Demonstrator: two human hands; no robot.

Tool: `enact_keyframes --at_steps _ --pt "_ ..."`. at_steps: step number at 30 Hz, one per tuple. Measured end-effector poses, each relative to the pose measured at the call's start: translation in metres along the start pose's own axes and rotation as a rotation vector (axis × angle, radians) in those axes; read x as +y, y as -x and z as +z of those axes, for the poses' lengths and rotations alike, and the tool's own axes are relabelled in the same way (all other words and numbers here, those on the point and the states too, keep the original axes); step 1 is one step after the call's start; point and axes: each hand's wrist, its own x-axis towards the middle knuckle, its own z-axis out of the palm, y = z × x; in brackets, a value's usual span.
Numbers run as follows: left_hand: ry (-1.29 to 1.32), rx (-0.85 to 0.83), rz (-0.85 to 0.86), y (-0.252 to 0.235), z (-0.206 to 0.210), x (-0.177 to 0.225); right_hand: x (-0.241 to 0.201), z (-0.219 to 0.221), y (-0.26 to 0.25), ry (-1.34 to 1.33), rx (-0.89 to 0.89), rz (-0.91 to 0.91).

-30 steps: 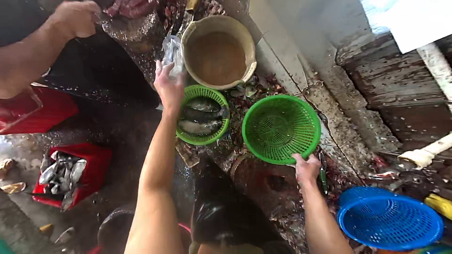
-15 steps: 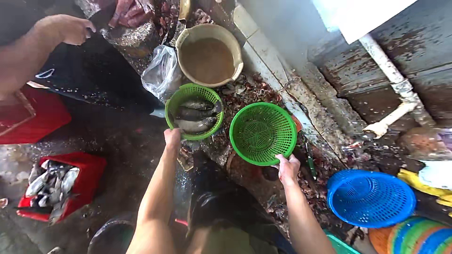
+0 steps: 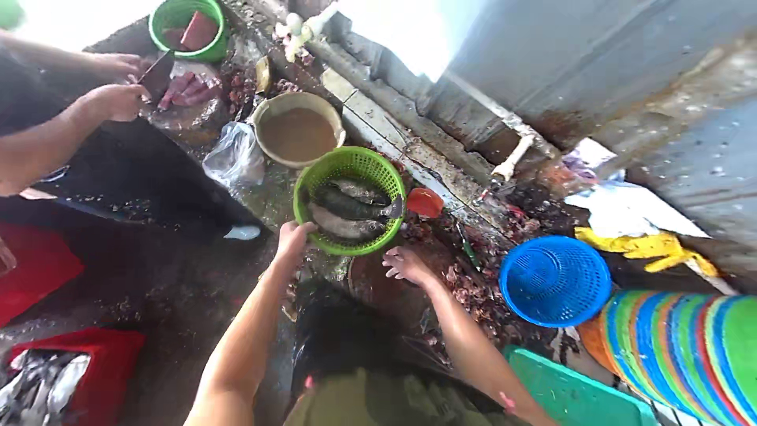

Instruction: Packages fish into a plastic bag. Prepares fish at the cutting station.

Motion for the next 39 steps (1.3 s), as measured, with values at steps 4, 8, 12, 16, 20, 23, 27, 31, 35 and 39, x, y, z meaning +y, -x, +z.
enact_keyframes --at_steps 4,8,12,16,20,23,27,31,35,39 --pt "-0.499 0.108 0.106 -0.051 0.038 -0.007 0.058 -0.004 0.033 -0.064 0.106 0.018" --pt "-0.124 -0.094 -0.132 -0.081 0.074 -0.047 0.124 -0.006 0.07 -0.175 0.227 0.158" --pt "-0.469 0.142 0.05 -0.07 0.09 -0.06 0.16 -0.006 0.095 -0.253 0.372 0.194" --pt "-0.807 0.101 0.62 -0.061 0.11 -0.038 0.161 -0.026 0.098 -0.144 0.65 0.112" --pt "-0.98 -0.255 0.815 -0.104 0.149 -0.009 0.147 -0.071 0.083 0.207 0.952 0.065" --pt "-0.963 -0.18 0.525 -0.112 0.178 0.012 0.152 -0.104 0.063 0.43 0.994 0.099" --pt "-1.179 -0.247 0.775 -0.138 0.189 0.013 0.141 -0.129 0.037 0.645 0.776 0.183" --pt "-1.524 -0.654 0.96 -0.185 0.203 0.015 0.134 -0.141 0.02 0.757 0.637 0.204" --pt "-1.638 -0.886 0.852 -0.217 0.216 0.048 0.119 -0.159 0.004 0.818 0.458 0.248" --pt "-1.232 -1.054 0.672 -0.209 0.216 0.074 0.085 -0.171 0.008 0.679 0.36 0.447"
